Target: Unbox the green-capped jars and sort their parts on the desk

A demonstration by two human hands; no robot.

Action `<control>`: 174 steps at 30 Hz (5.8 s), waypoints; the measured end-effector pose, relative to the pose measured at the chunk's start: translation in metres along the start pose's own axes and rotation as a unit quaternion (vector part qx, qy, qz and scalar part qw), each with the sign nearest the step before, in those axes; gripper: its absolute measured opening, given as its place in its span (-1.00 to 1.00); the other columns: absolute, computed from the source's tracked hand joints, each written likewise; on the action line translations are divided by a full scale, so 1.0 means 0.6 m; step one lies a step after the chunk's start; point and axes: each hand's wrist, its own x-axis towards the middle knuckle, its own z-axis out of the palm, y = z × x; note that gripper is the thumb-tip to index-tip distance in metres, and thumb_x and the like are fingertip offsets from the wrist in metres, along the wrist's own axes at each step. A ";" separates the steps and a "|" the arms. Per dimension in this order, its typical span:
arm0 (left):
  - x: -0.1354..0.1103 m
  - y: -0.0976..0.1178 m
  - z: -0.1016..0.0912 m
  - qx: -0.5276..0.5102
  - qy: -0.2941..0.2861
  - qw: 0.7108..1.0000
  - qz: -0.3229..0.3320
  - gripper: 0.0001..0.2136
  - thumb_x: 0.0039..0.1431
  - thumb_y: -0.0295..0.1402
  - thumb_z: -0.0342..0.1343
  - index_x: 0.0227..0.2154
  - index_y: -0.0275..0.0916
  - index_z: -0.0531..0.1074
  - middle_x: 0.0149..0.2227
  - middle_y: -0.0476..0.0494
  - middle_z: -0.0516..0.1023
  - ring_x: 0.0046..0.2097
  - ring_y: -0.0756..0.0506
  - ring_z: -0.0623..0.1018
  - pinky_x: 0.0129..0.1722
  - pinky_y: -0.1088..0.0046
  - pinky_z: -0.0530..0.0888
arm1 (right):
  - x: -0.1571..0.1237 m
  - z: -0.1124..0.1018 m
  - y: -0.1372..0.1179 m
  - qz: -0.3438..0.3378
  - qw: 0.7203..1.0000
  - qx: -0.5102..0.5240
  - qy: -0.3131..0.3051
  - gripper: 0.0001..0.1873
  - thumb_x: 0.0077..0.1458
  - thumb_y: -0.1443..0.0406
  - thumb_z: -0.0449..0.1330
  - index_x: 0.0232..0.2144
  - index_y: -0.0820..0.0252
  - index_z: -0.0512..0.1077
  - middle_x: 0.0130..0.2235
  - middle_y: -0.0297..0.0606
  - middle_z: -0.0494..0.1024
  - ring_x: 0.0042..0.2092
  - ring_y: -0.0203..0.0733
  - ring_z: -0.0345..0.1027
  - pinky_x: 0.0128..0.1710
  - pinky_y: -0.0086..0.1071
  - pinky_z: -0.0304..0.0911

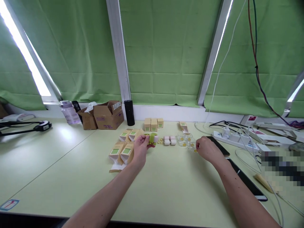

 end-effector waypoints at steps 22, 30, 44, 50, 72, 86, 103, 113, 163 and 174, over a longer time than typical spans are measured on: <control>0.000 -0.002 0.001 -0.005 -0.004 1.000 -0.006 -0.56 -0.09 -0.03 0.48 -0.41 -0.28 0.47 -0.38 -0.06 0.57 -0.37 -0.06 0.58 -0.40 0.39 0.59 | 0.010 0.025 0.009 0.008 1.000 -0.028 -0.007 -0.71 0.02 0.59 0.10 -0.27 0.24 0.50 -0.17 -0.10 0.48 -0.20 -0.11 0.46 -0.34 -0.38 0.13; -0.003 -0.003 0.004 -0.035 -0.031 0.997 -0.055 -0.65 -0.04 -0.16 0.45 -0.40 -0.28 0.44 -0.39 -0.09 0.58 -0.42 -0.05 0.58 -0.40 0.39 0.56 | -0.003 0.015 -0.018 -0.054 0.987 0.003 0.153 -0.62 0.10 0.44 0.22 -0.02 0.11 0.43 0.00 -0.11 0.50 0.00 0.06 0.45 -0.33 -0.30 0.26; -0.020 -0.005 0.013 -0.007 -0.133 0.980 -0.150 -0.75 -0.04 -0.25 0.29 -0.47 -0.20 0.32 -0.59 -0.06 0.52 -0.61 -0.05 0.51 -0.65 0.50 0.33 | -0.058 0.077 -0.155 -0.382 0.837 0.184 0.345 -0.49 0.34 0.40 0.09 0.29 0.03 0.30 0.11 -0.02 0.53 0.12 0.07 0.47 -0.01 -0.06 0.49; -0.030 -0.009 0.020 0.045 -0.170 0.972 -0.156 -0.73 0.01 -0.22 0.28 -0.51 -0.19 0.29 -0.65 -0.02 0.45 -0.64 -0.06 0.50 -0.69 0.52 0.31 | -0.059 0.079 -0.162 -0.396 0.839 0.178 0.329 -0.52 0.35 0.43 0.07 0.26 0.05 0.32 0.08 -0.01 0.53 0.05 0.02 0.50 -0.08 -0.14 0.51; -0.031 0.003 0.020 0.016 -0.188 0.975 -0.117 -0.57 0.17 0.01 0.25 -0.51 -0.26 0.34 -0.52 -0.12 0.55 -0.63 0.03 0.44 -0.67 0.56 0.27 | -0.028 0.101 -0.153 -0.088 0.577 0.810 -0.060 -0.59 0.09 0.02 0.43 -0.15 0.16 0.56 -0.15 -0.14 0.65 -0.22 -0.14 0.52 -0.27 -0.27 0.45; -0.022 0.001 0.016 0.145 -0.159 0.974 0.068 -0.71 0.23 -0.15 0.25 -0.20 -0.29 0.46 -0.30 -0.12 0.54 -0.36 -0.01 0.53 -0.33 0.43 0.48 | -0.048 0.088 -0.163 -0.142 0.766 0.622 0.084 -0.62 0.23 0.00 0.30 -0.07 0.12 0.53 -0.12 -0.16 0.59 -0.15 -0.10 0.50 -0.13 -0.16 0.53; -0.043 -0.006 0.023 0.248 -0.257 0.930 0.085 -0.67 0.29 -0.23 0.20 0.03 -0.28 0.50 -0.15 -0.25 0.63 -0.20 -0.11 0.61 -0.15 0.31 0.60 | -0.055 0.091 -0.156 -0.315 0.861 0.283 0.282 -0.65 0.37 0.29 0.13 0.17 0.07 0.33 0.03 -0.07 0.54 0.01 0.00 0.50 -0.06 -0.12 0.52; -0.045 -0.014 0.025 0.212 -0.255 0.941 0.073 -0.70 0.27 -0.28 0.20 0.01 -0.29 0.51 -0.10 -0.29 0.63 -0.16 -0.13 0.61 -0.14 0.28 0.64 | -0.057 0.084 -0.155 -0.333 0.862 0.228 0.306 -0.57 0.34 0.27 0.16 0.22 0.11 0.33 0.06 -0.02 0.52 0.07 0.06 0.48 -0.01 -0.07 0.53; -0.045 -0.003 0.025 0.354 -0.234 0.889 0.169 -0.78 0.31 -0.34 0.14 -0.03 -0.18 0.55 -0.10 -0.19 0.66 -0.14 -0.13 0.63 -0.10 0.30 0.59 | -0.057 0.093 -0.163 -0.298 0.891 0.248 0.235 -0.69 0.42 0.28 0.01 0.16 0.11 0.28 0.08 0.01 0.43 -0.02 0.01 0.50 -0.20 -0.15 0.53; -0.039 -0.019 0.018 0.277 -0.266 0.915 0.126 -0.61 0.19 -0.32 0.32 0.08 -0.16 0.50 0.08 -0.25 0.59 0.14 -0.23 0.54 0.21 0.11 0.46 | -0.050 0.088 -0.161 -0.254 0.847 0.428 0.189 -0.75 0.37 0.15 0.14 0.02 0.06 0.45 -0.02 -0.12 0.53 -0.09 -0.06 0.47 -0.11 -0.18 0.48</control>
